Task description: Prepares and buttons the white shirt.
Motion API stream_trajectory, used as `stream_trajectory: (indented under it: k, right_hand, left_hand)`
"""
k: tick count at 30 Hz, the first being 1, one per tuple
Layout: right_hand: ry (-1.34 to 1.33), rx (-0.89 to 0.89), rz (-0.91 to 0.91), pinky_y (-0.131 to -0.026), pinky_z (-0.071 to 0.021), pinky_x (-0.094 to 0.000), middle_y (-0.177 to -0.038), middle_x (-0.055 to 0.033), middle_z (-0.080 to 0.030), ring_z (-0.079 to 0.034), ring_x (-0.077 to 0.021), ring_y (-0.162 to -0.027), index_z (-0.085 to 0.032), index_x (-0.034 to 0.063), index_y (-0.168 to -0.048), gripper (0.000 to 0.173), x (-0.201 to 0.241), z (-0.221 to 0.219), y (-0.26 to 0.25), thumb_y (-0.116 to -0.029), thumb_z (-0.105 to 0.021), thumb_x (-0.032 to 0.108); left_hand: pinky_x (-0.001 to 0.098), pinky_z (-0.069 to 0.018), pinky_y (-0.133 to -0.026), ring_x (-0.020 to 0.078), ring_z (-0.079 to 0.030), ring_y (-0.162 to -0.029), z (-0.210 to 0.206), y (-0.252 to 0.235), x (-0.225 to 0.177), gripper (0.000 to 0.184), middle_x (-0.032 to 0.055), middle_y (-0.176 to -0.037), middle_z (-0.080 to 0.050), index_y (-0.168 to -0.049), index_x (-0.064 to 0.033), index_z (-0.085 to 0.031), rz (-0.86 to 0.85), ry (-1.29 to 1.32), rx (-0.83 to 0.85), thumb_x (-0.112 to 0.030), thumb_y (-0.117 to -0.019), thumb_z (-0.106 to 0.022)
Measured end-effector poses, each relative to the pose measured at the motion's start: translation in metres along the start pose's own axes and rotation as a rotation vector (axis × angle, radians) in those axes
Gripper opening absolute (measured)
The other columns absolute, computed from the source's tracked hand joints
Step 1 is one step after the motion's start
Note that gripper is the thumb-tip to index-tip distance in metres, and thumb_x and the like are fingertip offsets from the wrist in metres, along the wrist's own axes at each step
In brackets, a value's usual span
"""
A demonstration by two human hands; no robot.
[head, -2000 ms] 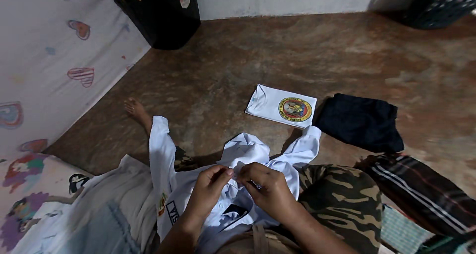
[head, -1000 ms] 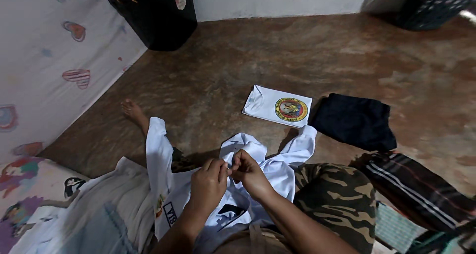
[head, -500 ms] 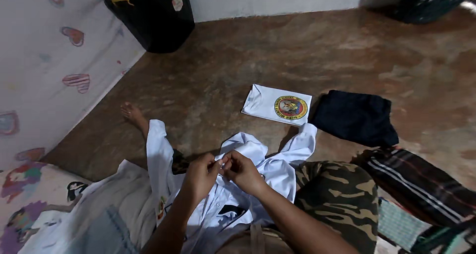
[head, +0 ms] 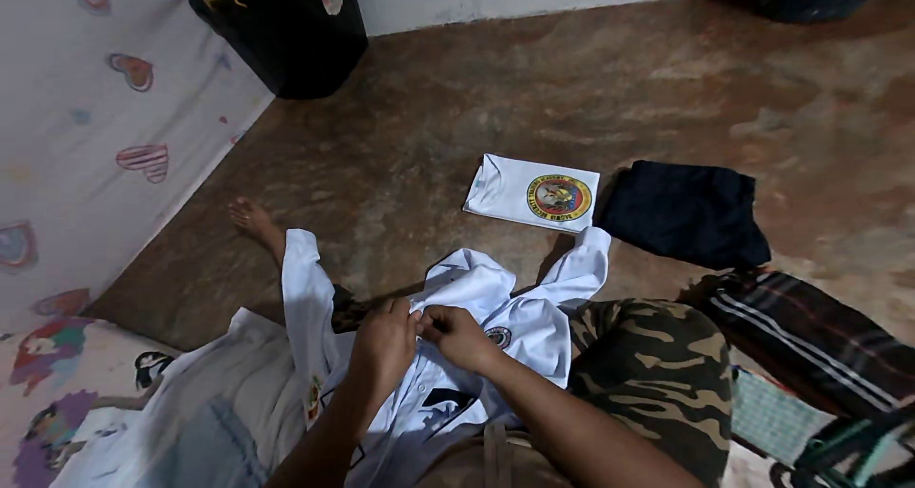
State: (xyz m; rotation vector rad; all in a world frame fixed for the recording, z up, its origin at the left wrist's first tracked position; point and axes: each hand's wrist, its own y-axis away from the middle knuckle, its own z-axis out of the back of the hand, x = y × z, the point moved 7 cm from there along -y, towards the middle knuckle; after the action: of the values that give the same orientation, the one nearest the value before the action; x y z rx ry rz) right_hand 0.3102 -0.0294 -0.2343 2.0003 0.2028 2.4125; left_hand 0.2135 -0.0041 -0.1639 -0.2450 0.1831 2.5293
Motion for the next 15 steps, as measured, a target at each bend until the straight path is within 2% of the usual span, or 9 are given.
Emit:
stream_trajectory:
  k: [3,8,11,13,15]
  right_hand:
    - [0.0,-0.021,-0.031,-0.069,-0.0451,-0.0293,-0.078,-0.0037,-0.056,-0.053,-0.0098,-0.071,-0.062,0.0001,-0.092,0.018,0.0,0.002,-0.004,-0.102,-0.057,0.014]
    - [0.05,-0.021,-0.048,-0.072,-0.0459,-0.0325,-0.081,-0.0072,-0.058,-0.054,-0.0134,-0.075,-0.063,-0.0023,-0.094,0.019,0.003,0.003,-0.013,-0.1022,-0.057,0.014]
    - [0.119,-0.031,-0.033,-0.073,-0.0467,-0.0352,-0.083,-0.0095,-0.06,-0.056,-0.0165,-0.076,-0.064,-0.0028,-0.096,0.019,0.005,0.005,-0.018,-0.1017,-0.056,0.014]
    - [0.117,-0.031,-0.016,-0.074,-0.0467,-0.0356,-0.083,-0.0096,-0.06,-0.056,-0.0167,-0.077,-0.065,-0.0027,-0.096,0.02,0.005,0.007,-0.02,-0.1025,-0.056,0.015]
    - [0.025,-0.024,0.018,-0.072,-0.0451,-0.0317,-0.081,-0.0062,-0.057,-0.053,-0.0126,-0.074,-0.063,-0.0019,-0.095,0.022,0.001,0.008,-0.022,-0.1038,-0.055,0.016]
  left_hand:
    - [0.0568,-0.0525,-0.092,0.0452,-0.068,-0.099,-0.002,0.0,-0.003,0.032,0.0293,-0.103,-0.067,-0.104,0.0123,-0.065,-0.061,-0.02,-0.114,-0.017,-0.1059,-0.052]
    - [0.0585,-0.0514,-0.094,0.0471,-0.068,-0.102,-0.007,-0.005,0.001,0.032,0.0312,-0.105,-0.067,-0.106,0.0143,-0.064,-0.109,-0.047,-0.171,-0.016,-0.1057,-0.052]
    - [0.0571,-0.054,-0.089,0.0471,-0.069,-0.098,-0.009,-0.009,0.005,0.033,0.0309,-0.102,-0.067,-0.105,0.0142,-0.064,-0.12,-0.058,-0.205,-0.016,-0.1058,-0.051]
    - [0.0563,-0.0537,-0.092,0.0464,-0.068,-0.102,-0.008,-0.014,0.007,0.036,0.0314,-0.107,-0.066,-0.109,0.0145,-0.064,-0.07,-0.017,-0.134,-0.018,-0.1078,-0.049]
    - [0.0538,-0.0524,-0.094,0.0427,-0.067,-0.102,-0.003,-0.021,0.012,0.039,0.0299,-0.11,-0.065,-0.113,0.0133,-0.063,0.004,0.08,-0.031,-0.022,-0.1096,-0.047]
